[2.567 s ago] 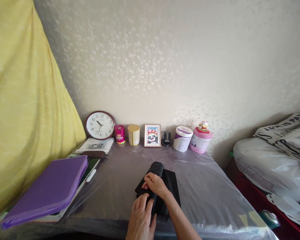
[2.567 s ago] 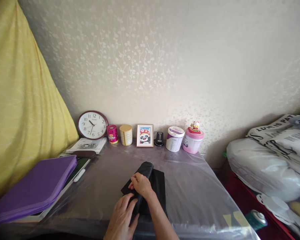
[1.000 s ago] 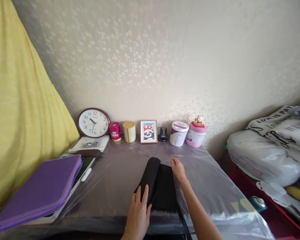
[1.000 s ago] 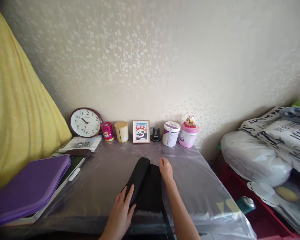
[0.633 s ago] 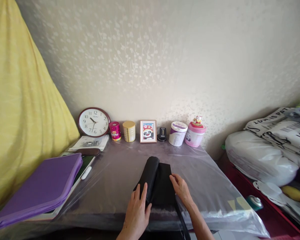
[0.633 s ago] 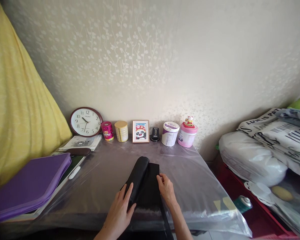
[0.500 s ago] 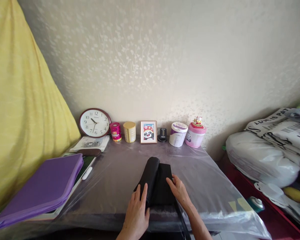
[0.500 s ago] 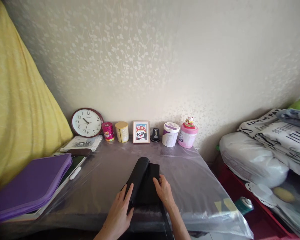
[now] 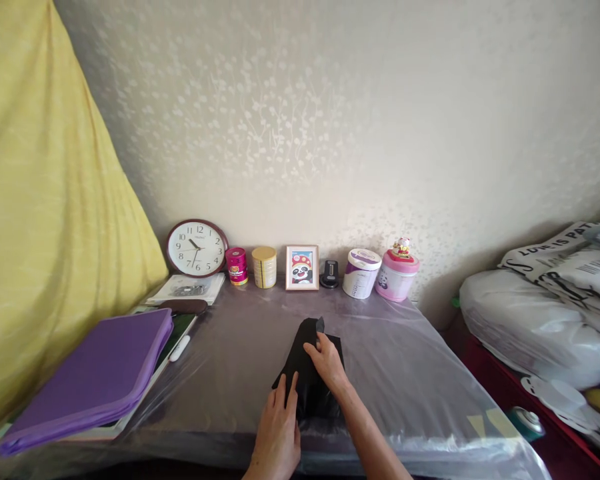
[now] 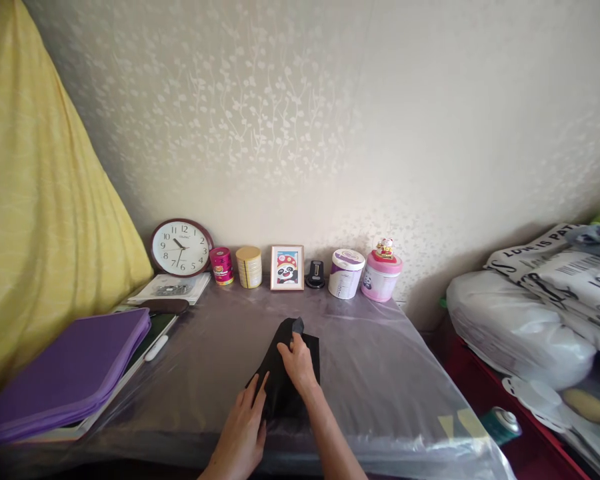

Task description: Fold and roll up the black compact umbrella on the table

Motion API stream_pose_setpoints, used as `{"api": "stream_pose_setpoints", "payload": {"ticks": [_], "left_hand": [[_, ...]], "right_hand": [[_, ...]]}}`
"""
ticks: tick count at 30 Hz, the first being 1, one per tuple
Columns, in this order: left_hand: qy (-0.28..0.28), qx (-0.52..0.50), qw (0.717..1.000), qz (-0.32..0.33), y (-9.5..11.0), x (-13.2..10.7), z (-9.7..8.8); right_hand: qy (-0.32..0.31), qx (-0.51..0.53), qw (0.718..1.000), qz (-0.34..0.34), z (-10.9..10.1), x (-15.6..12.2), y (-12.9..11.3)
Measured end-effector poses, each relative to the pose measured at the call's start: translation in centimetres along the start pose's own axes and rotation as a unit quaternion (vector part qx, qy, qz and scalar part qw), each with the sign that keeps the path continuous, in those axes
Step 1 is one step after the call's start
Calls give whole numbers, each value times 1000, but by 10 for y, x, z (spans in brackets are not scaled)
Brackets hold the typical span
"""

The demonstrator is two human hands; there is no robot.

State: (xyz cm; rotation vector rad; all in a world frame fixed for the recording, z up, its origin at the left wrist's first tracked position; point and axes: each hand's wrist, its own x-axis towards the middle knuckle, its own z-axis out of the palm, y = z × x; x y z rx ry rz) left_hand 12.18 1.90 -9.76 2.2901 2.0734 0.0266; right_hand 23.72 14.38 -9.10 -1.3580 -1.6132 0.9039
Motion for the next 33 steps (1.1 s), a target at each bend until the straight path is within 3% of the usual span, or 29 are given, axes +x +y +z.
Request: {"api": "stream_pose_setpoints", "payload": {"ticks": [10, 13, 18, 21, 26, 29, 33], "left_hand": [[-2, -19, 1000, 3, -5, 3, 10], [53, -80, 995, 9, -10, 5, 22], [170, -203, 964, 33, -16, 0, 37], [214, -206, 954, 41, -17, -5, 31], [263, -117, 955, 73, -13, -6, 10], [250, -91, 959, 101, -11, -2, 3], [206, -71, 972, 89, -11, 2, 0]], "right_hand": [[-51, -72, 996, 32, 28, 8, -3], [-97, -39, 994, 30, 28, 8, 0], [-146, 15, 989, -7, 24, 5, -6], [-155, -10, 987, -29, 21, 2, -14], [-183, -81, 978, -62, 20, -1, -22], [-205, -92, 971, -82, 19, -3, -23], [-215, -75, 969, -97, 18, -3, -24]]}}
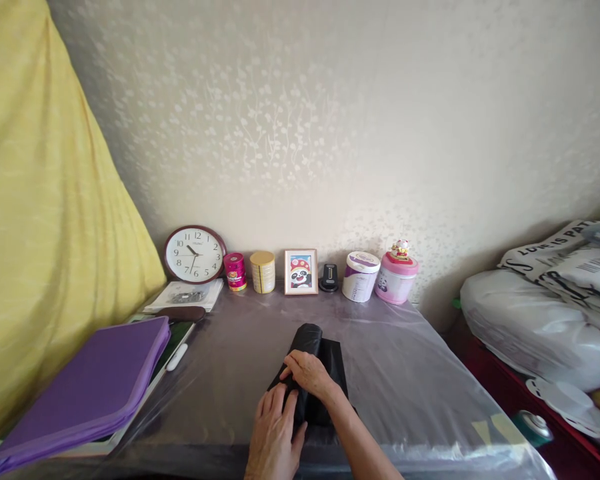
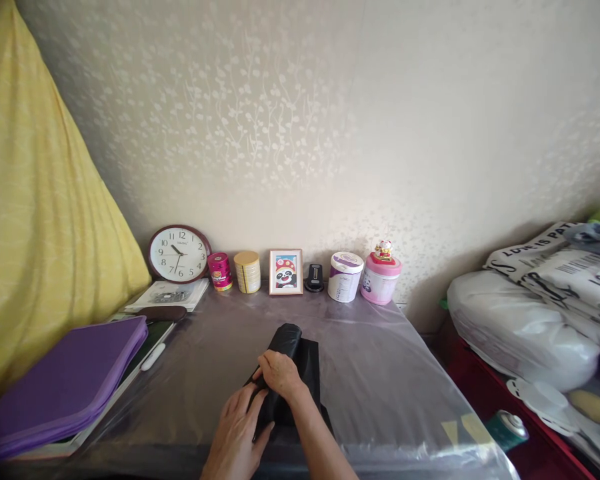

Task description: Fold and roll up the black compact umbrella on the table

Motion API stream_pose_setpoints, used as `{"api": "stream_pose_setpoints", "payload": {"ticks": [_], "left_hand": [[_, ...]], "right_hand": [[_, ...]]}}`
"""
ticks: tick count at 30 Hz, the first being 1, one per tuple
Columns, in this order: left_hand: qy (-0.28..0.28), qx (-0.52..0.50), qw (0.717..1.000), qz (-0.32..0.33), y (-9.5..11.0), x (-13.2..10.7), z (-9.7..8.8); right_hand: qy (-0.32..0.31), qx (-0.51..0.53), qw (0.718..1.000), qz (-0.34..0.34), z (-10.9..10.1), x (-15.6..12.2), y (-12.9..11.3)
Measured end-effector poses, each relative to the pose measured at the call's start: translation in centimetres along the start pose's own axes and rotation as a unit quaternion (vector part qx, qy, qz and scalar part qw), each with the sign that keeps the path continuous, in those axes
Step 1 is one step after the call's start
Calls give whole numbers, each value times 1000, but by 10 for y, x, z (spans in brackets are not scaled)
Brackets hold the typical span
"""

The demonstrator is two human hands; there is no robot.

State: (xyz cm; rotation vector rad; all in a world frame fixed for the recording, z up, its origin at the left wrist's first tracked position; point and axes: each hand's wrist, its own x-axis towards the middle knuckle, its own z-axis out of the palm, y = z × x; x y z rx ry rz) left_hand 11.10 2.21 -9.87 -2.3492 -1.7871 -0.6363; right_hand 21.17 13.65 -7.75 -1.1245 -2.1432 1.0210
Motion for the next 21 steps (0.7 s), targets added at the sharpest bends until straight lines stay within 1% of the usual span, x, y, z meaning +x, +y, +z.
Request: {"api": "stream_pose_setpoints", "payload": {"ticks": [3, 6, 8, 10, 12, 14, 16, 18, 21], "left_hand": [[-21, 8, 1000, -13, 0, 2, 2], [-43, 23, 999, -24, 0, 2, 9], [-71, 33, 996, -35, 0, 0, 16], [-89, 32, 995, -41, -1, -2, 22], [-86, 16, 995, -39, -4, -4, 28], [-70, -4, 997, -27, -6, -5, 32], [-57, -18, 998, -20, -8, -6, 35], [-50, -26, 998, -22, -10, -7, 38], [-56, -33, 997, -27, -12, -7, 43]], "right_hand": [[2, -45, 999, -13, 0, 2, 0], [11, -102, 995, -19, 1, 2, 0], [11, -80, 996, -31, 2, -1, 0], [17, -28, 997, -66, 1, -7, -1], [51, -9, 992, -119, 1, -15, -1], [82, -27, 982, -170, 0, -20, 2], [90, -53, 973, -204, -1, -21, 8], [85, -77, 970, -214, -3, -15, 17], [85, -119, 970, -197, -7, 2, 32]]}}
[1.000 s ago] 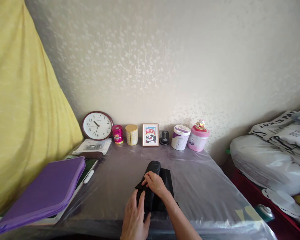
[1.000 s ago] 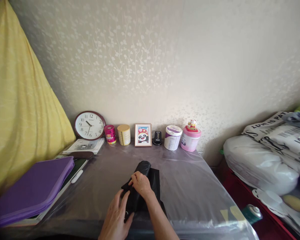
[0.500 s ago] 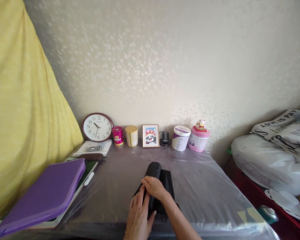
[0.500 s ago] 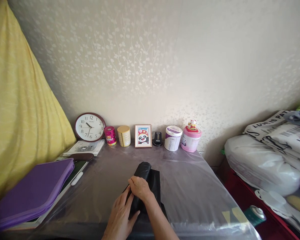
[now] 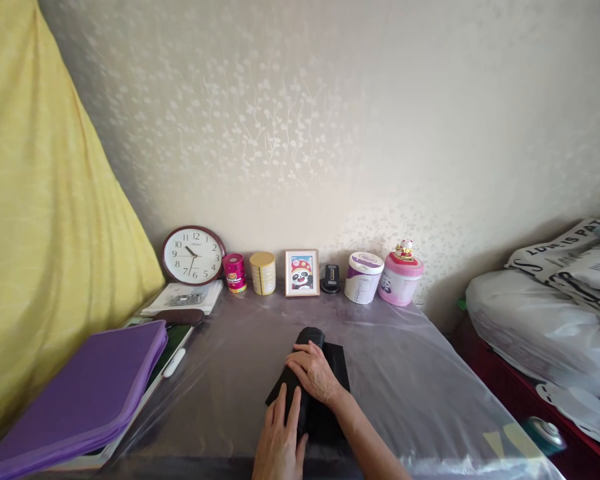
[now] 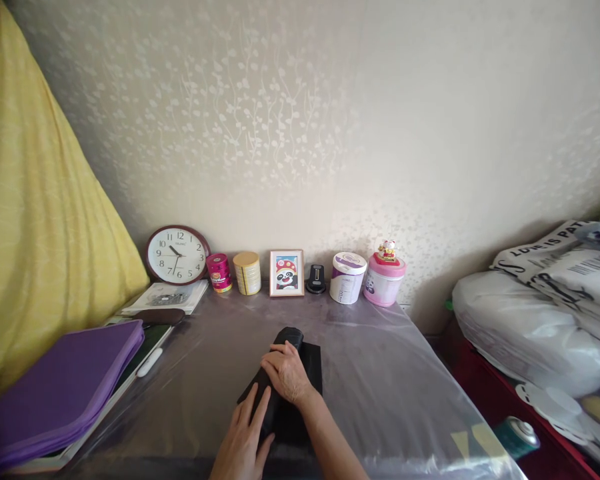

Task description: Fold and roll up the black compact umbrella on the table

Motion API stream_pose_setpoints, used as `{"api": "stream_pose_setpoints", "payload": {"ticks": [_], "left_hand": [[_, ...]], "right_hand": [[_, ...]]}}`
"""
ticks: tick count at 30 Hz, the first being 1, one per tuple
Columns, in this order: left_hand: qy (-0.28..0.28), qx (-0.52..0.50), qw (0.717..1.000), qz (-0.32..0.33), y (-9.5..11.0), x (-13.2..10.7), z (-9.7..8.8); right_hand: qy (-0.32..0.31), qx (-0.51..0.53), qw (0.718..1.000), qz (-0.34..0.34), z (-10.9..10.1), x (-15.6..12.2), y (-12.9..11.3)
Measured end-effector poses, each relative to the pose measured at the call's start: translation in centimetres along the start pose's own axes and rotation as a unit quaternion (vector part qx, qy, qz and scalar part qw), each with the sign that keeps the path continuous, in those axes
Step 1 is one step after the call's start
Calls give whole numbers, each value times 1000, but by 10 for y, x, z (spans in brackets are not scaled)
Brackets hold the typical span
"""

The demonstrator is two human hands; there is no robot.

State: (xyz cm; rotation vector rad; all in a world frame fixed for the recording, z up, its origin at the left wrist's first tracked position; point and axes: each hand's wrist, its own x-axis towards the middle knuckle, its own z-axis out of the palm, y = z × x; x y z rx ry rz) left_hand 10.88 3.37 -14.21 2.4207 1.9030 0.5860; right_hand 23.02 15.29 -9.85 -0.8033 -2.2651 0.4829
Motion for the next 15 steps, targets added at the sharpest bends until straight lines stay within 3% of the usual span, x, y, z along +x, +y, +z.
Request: {"api": "stream_pose_setpoints", "payload": {"ticks": [5, 9, 12, 15], "left_hand": [[-40, 7, 999, -22, -3, -1, 3], [-61, 8, 998, -31, -4, 1, 4], [-71, 8, 997, -40, -3, 3, 3], [-64, 11, 997, -48, 2, 4, -4]], "right_hand": [[1, -70, 996, 47, 2, 28, 34], [45, -78, 983, 162, -5, 41, 59], [99, -81, 963, 239, -19, 32, 74], [155, -66, 939, 300, -37, 1, 83]]}}
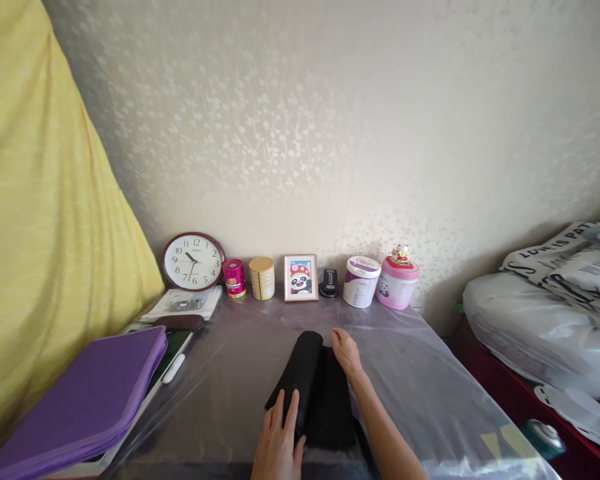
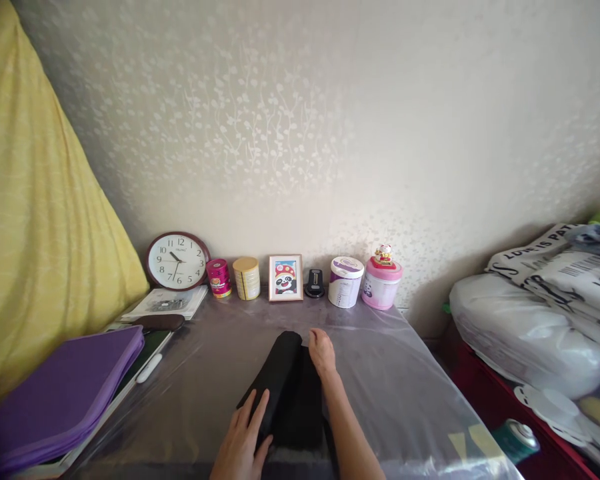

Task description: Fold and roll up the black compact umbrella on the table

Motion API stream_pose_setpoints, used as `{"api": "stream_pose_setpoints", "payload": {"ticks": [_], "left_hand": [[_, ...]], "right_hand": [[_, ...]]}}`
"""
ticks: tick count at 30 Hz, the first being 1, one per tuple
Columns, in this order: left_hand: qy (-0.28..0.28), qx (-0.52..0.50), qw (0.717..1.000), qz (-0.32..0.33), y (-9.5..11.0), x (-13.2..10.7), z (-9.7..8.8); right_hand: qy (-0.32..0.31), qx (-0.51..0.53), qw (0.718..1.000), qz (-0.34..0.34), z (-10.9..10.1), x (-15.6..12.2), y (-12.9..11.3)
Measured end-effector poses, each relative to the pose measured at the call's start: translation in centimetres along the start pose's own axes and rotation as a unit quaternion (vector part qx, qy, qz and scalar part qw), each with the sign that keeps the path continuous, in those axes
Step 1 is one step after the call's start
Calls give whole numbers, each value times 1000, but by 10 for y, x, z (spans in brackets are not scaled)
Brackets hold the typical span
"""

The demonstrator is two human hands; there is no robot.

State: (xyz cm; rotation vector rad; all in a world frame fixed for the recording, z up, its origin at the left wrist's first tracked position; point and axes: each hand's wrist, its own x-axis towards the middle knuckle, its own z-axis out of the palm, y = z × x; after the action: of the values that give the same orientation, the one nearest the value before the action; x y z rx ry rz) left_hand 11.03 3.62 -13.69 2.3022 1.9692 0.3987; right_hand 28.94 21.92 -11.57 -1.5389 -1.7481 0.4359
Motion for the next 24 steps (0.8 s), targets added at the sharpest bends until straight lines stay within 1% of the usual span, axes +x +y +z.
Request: {"api": "stream_pose_setpoints", "payload": {"ticks": [2, 5, 8, 9, 11, 15, 18, 21, 24], "left_hand": [[6, 4, 1000, -2, 5, -1, -7], [7, 4, 1000, -8, 10, -4, -15], [27, -1, 1000, -1, 11, -6, -17], [32, -1, 999, 4, 11, -7, -17], [26, 6, 1000, 7, 11, -7, -19], [-13, 28, 1000, -2, 15, -8, -30], [-39, 48, 998, -11, 19, -9, -37], [-49, 56, 997, -21, 22, -9, -38], [-52, 56, 997, -28, 23, -9, -36]], "right_hand": [[7, 16, 999, 33, -15, -17, 15], [-32, 83, 993, 80, -29, -48, 24], [-75, 176, 974, 118, -33, -74, 20], [-80, 189, 971, 119, -33, -81, 17], [-77, 183, 974, 108, -34, -90, 9], [-84, 166, 976, 115, -33, -95, -1], [-73, 138, 984, 90, -29, -94, -3], [-64, 126, 988, 62, -21, -90, -7], [-76, 140, 985, 63, -16, -86, -17]]}}
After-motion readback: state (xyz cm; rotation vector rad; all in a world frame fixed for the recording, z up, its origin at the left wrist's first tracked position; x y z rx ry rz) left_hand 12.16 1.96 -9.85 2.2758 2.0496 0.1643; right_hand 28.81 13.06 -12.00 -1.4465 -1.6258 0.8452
